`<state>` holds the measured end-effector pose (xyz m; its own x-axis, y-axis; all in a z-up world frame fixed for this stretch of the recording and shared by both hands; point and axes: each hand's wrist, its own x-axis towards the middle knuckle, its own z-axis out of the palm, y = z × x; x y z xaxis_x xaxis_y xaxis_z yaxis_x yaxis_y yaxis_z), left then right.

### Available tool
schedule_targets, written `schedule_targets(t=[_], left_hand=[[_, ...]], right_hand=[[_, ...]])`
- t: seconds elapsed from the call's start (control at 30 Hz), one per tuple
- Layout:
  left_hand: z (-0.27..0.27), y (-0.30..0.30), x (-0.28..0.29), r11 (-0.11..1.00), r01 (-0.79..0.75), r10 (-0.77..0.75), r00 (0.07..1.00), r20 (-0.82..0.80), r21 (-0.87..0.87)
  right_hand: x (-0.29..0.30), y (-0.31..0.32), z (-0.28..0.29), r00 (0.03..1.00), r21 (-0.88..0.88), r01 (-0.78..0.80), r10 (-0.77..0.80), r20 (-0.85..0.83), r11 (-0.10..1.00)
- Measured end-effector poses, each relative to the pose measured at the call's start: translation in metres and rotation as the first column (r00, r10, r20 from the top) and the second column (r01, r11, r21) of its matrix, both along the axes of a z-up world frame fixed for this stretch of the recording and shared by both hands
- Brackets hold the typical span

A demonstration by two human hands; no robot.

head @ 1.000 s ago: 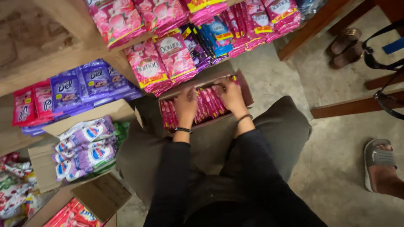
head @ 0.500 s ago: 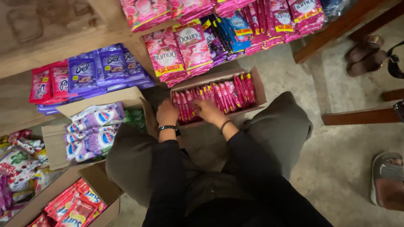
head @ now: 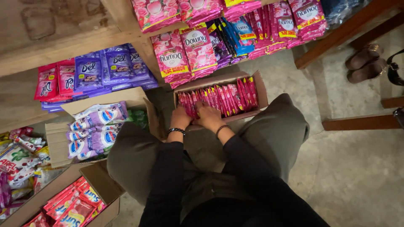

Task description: Stocking and organizing sachets of laundry detergent or softener on a low shelf in a grocery store.

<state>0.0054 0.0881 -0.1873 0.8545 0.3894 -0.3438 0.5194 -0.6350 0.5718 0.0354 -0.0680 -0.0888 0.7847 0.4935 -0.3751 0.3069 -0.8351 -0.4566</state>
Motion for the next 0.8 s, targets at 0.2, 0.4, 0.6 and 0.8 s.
schedule_targets(t=[0.2,0.4,0.6,0.8], left_hand=[[0.083,-0.01,-0.008,0.99,-0.135,0.133,0.989,0.065,0.036],[0.157,-0.009,-0.035,0.974,-0.033,-0.049,0.936,0.349,0.224],[0.263,-0.002,-0.075,0.955,0.071,-0.214,0.838,0.502,0.289],[0.341,-0.009,-0.091,0.974,0.084,-0.223,0.531,0.818,0.211]], right_hand=[[0.008,-0.015,-0.002,0.999,0.136,0.009,-0.004,-0.037,0.991],[0.027,-0.031,0.002,0.997,0.152,0.022,-0.01,-0.08,0.988],[0.043,-0.022,-0.037,0.971,0.77,0.204,-0.225,-0.081,0.604],[0.02,-0.008,0.037,0.851,0.796,0.341,0.196,-0.488,0.5]])
